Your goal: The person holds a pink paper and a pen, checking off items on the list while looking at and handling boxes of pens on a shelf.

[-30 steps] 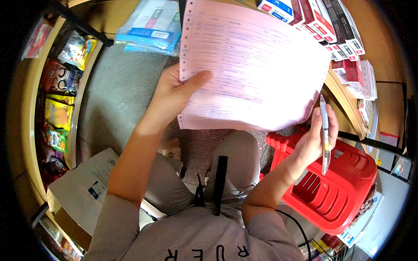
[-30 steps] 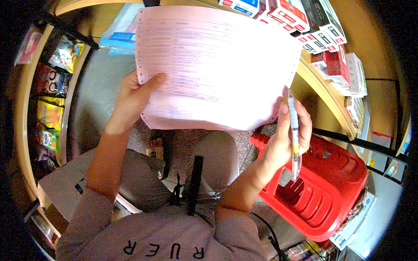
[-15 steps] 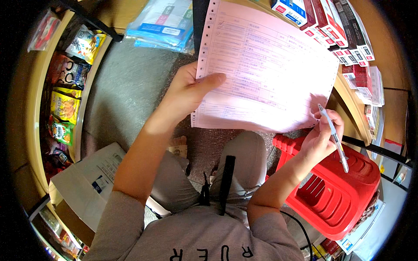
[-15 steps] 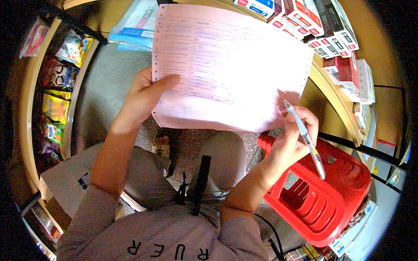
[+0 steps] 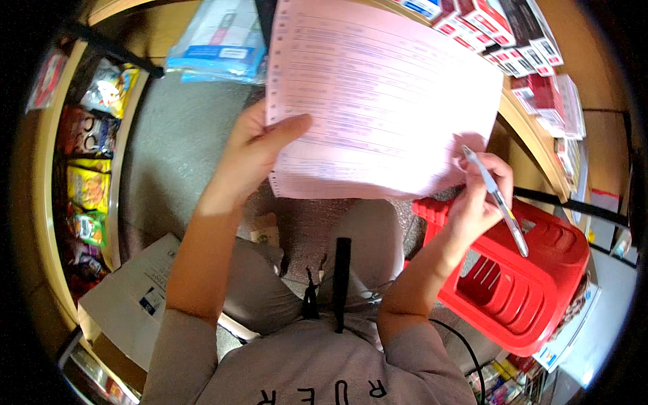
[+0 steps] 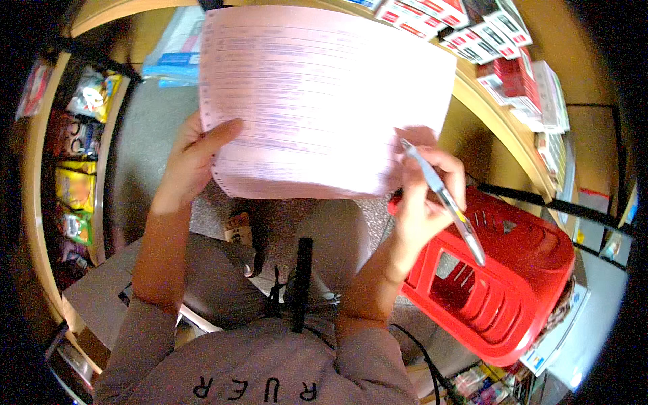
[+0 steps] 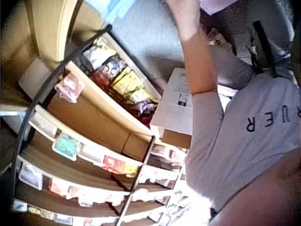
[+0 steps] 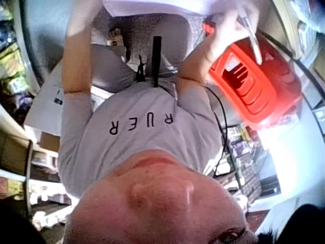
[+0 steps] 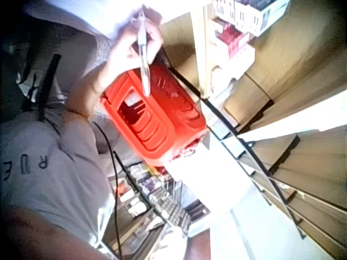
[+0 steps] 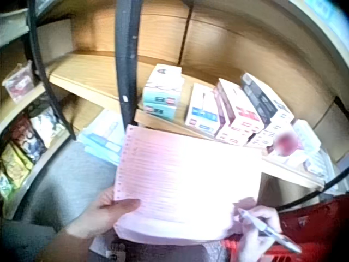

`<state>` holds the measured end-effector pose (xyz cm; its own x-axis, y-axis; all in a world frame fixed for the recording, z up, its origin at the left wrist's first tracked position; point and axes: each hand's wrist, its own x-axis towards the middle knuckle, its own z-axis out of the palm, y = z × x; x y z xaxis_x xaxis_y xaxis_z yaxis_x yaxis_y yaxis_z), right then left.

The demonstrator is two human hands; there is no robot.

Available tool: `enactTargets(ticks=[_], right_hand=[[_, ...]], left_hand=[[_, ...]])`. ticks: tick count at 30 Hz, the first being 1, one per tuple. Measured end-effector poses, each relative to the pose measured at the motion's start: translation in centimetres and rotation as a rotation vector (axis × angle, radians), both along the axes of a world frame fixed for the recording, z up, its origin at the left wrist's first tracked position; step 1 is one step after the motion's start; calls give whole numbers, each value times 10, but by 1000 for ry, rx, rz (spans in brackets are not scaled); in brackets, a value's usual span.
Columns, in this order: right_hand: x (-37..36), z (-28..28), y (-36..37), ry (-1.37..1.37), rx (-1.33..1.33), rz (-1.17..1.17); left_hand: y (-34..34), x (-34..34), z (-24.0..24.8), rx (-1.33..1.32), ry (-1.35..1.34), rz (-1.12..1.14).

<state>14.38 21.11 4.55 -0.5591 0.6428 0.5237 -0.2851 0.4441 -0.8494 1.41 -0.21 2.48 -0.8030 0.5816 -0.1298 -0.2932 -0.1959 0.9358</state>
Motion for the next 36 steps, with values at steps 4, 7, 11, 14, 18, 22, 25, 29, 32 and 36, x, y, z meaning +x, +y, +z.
enactTargets(ticks=[4,7,11,14,18,22,25,29,32,36], right_hand=[[0,0,0,-15,4,-7],[-2,3,0,-45,28,-13],[-5,1,7,-102,231,-78],[-7,3,4,-60,231,-115],[-8,-4,6,-25,264,-154],[-8,-4,5,-59,298,-178],[-10,-3,4,-57,345,-186],[-10,-1,4,-54,368,-197],[-8,-1,4,-73,394,-190],[-10,-2,4,-71,425,-195]], left_hand=[[2,4,2,-7,-19,25],[3,4,4,-20,-30,46],[2,4,2,-31,-50,70],[2,3,1,-11,-35,51],[2,4,1,-19,-36,51],[0,4,4,-30,-40,43],[0,3,3,-16,-33,39],[2,4,1,5,-11,49],[2,5,2,12,-6,48],[1,5,5,11,-17,47]])
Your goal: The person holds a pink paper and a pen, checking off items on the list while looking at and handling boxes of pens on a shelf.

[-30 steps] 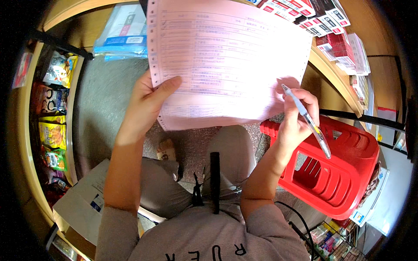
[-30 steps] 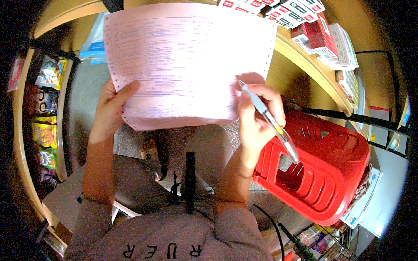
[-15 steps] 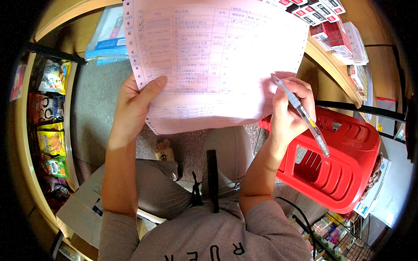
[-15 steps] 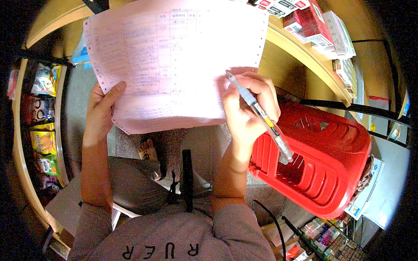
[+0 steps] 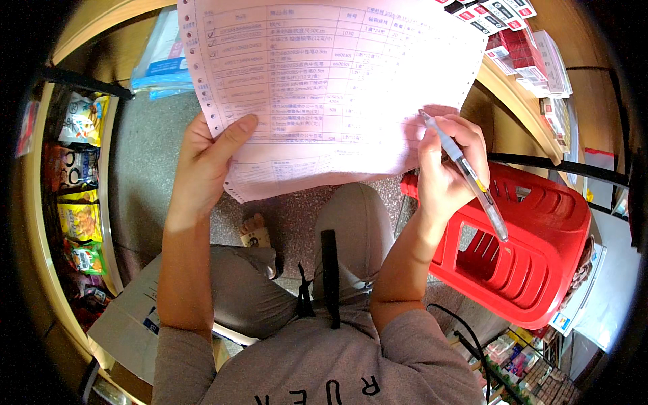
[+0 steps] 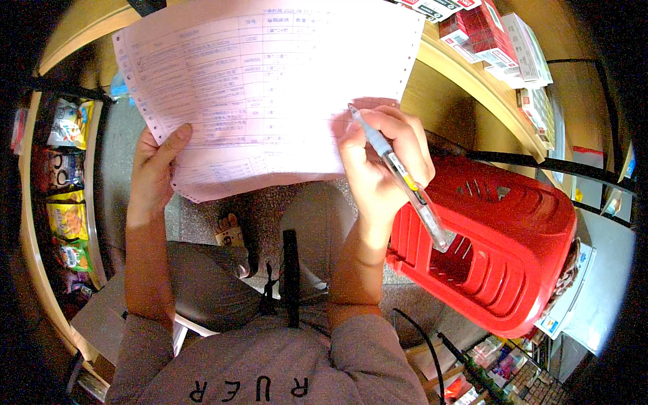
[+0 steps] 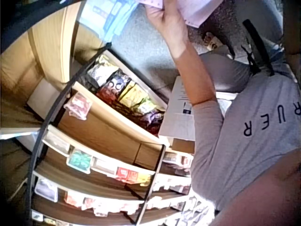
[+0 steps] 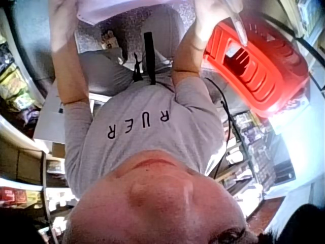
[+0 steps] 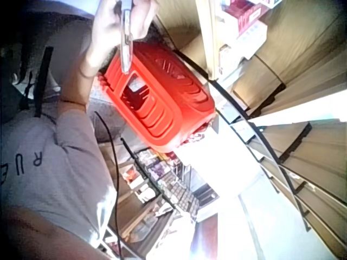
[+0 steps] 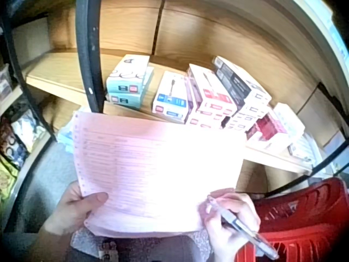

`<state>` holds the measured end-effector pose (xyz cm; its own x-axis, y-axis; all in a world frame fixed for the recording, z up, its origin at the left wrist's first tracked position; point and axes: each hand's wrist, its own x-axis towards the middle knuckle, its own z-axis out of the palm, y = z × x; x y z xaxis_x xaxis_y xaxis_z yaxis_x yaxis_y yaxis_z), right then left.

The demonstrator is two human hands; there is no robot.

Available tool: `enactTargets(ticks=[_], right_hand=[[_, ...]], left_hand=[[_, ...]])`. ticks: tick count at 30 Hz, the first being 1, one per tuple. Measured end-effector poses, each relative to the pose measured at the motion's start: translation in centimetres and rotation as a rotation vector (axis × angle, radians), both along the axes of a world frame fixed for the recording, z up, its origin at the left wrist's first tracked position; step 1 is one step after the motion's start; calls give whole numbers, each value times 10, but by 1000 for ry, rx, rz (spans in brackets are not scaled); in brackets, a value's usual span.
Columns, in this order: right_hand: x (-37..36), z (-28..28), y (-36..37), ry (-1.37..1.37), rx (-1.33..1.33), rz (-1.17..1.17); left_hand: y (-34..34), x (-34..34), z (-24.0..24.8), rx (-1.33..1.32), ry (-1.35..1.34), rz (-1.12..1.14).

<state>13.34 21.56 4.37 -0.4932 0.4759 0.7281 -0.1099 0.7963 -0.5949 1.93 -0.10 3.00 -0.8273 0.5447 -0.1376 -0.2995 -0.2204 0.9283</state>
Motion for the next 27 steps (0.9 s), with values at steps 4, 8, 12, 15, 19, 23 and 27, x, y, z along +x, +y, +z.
enactTargets(ticks=[4,8,12,15,19,23,27], right_hand=[[0,2,-1,-27,22,-18],[0,3,-1,-27,32,-14],[1,3,-1,-16,28,-5],[2,3,-1,-32,30,10],[1,3,-2,-37,17,7],[3,-1,-3,33,-147,46],[8,2,-6,281,-608,160]], left_hand=[[-1,0,0,-3,-3,-6],[-1,1,-1,0,15,-3],[-2,0,1,0,6,-26],[-3,0,0,-2,12,10],[-4,-1,-2,15,35,0],[-3,0,-3,3,12,-1],[-4,-3,-1,9,11,-8]])
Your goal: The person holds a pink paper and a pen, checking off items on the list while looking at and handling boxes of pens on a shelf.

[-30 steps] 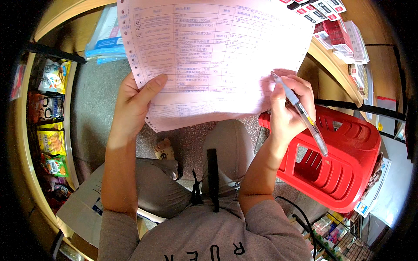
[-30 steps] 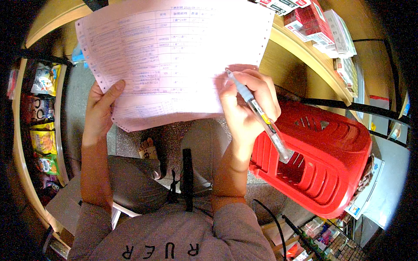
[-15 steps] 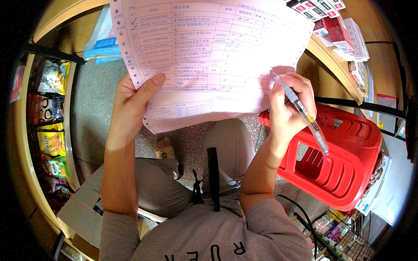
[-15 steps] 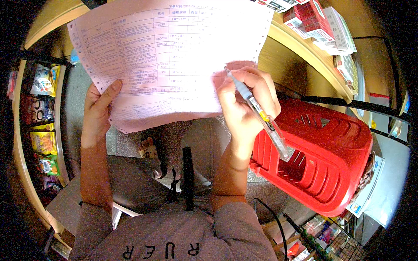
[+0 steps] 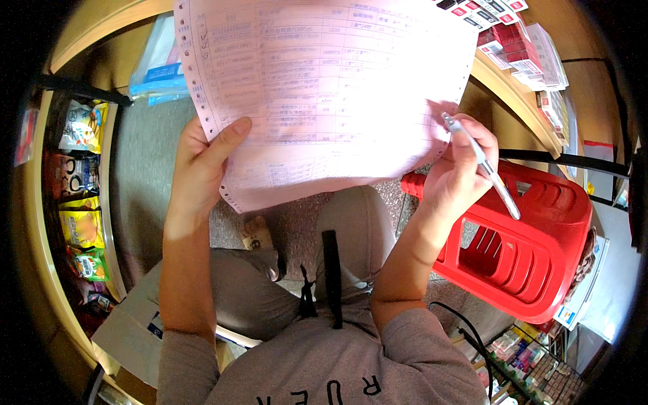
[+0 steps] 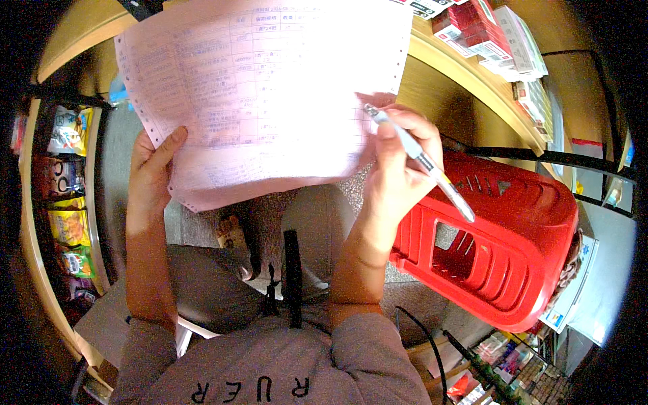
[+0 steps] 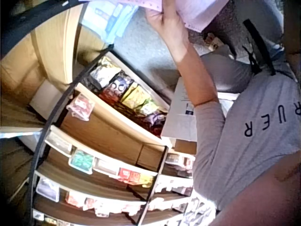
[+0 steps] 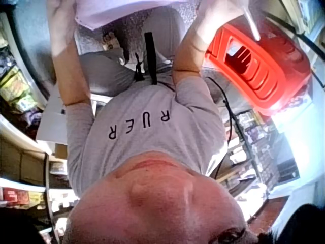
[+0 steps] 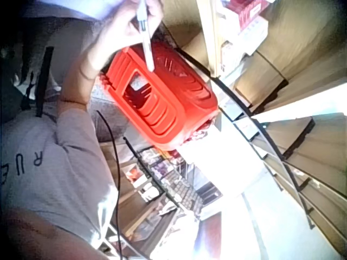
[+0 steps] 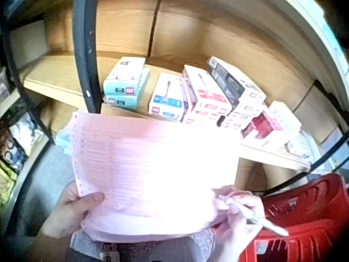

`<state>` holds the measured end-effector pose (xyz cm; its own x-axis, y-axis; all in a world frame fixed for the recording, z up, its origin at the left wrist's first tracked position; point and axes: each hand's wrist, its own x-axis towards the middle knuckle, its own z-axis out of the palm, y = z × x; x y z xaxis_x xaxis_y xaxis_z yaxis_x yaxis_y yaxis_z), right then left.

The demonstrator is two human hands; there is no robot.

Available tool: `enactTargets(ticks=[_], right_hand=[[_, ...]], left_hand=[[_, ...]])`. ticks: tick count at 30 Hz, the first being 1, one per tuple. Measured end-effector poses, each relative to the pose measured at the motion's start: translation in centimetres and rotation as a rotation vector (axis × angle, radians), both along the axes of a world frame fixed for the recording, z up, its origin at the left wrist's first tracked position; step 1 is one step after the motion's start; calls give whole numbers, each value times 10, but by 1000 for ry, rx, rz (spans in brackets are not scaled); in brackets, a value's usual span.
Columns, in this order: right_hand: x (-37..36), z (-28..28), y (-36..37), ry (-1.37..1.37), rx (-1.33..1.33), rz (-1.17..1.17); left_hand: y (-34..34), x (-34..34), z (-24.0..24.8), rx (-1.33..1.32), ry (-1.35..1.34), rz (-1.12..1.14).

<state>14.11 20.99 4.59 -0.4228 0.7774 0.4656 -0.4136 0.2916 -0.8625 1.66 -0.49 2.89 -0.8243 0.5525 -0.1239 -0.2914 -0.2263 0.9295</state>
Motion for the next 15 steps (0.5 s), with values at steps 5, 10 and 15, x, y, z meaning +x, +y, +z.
enactTargets(ticks=[5,10,15], right_hand=[[1,9,2,78,-74,-24],[32,19,5,-80,-30,89],[76,17,8,-339,-137,164]], left_hand=[[2,1,2,-18,-31,10],[0,6,2,-65,-124,-67],[0,30,4,-202,-322,-166]])
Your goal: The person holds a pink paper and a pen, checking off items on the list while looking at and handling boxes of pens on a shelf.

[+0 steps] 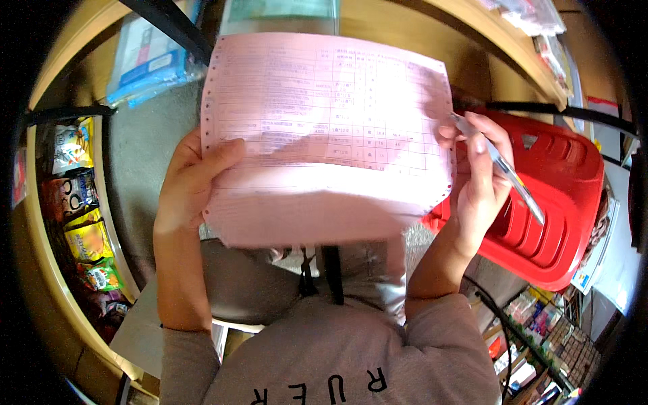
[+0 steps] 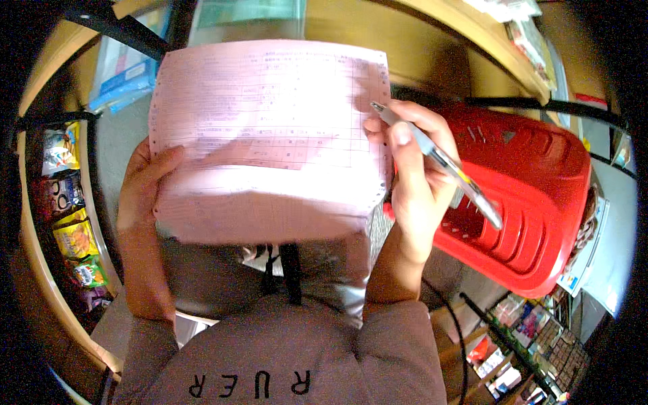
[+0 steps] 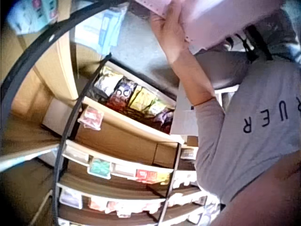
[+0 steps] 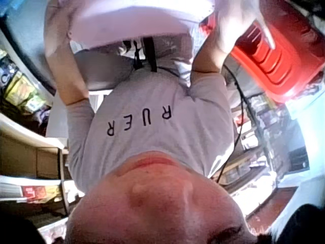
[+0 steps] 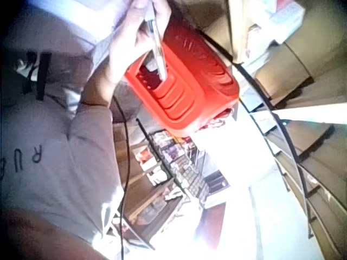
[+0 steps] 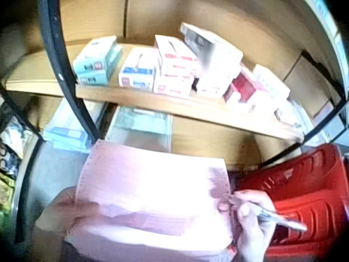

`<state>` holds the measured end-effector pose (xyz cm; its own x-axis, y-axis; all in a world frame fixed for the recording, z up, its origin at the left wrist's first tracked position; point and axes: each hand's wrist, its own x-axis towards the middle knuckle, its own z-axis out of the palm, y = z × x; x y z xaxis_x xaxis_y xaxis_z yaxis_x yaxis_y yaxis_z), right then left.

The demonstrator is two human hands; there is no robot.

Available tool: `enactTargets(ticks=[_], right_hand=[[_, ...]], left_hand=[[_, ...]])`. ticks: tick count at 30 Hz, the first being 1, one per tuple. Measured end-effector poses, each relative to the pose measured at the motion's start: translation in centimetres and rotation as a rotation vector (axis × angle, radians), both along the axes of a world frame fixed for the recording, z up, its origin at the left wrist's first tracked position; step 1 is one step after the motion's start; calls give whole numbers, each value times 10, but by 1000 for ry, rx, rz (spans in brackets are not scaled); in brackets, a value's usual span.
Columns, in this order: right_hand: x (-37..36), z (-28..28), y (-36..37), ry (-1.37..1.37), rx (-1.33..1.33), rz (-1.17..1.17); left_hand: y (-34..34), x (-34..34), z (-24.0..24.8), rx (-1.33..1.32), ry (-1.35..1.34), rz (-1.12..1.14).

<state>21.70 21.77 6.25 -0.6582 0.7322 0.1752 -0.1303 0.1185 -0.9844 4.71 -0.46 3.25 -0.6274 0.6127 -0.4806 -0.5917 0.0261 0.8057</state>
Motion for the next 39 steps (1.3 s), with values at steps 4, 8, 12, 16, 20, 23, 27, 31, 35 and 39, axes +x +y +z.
enactTargets(ticks=[4,8,12,16,20,23,27,31,35,39], right_hand=[[39,-65,-1,-328,-171,6],[67,-120,-18,-386,-164,-24],[79,-123,-17,-529,88,51],[74,-112,-19,-480,-248,-52],[69,-141,-32,-361,-328,-161],[72,-145,-43,-611,-230,-201],[84,-159,-47,-544,-219,-287],[81,-159,-48,-392,-137,-339],[86,-158,-48,-424,-256,-299],[83,-146,-50,-526,-341,-216]], left_hand=[[4,29,-37,-206,48,-213],[-2,54,-81,-323,283,-400],[-7,65,-102,-323,299,-378],[-9,68,-110,-334,308,-394],[-6,71,-110,-277,256,-382],[-8,71,-114,-282,235,-388],[-7,73,-109,-365,240,-397],[-4,72,-103,-341,220,-404],[-9,72,-100,-346,284,-416],[-15,68,-85,-404,211,-425]])
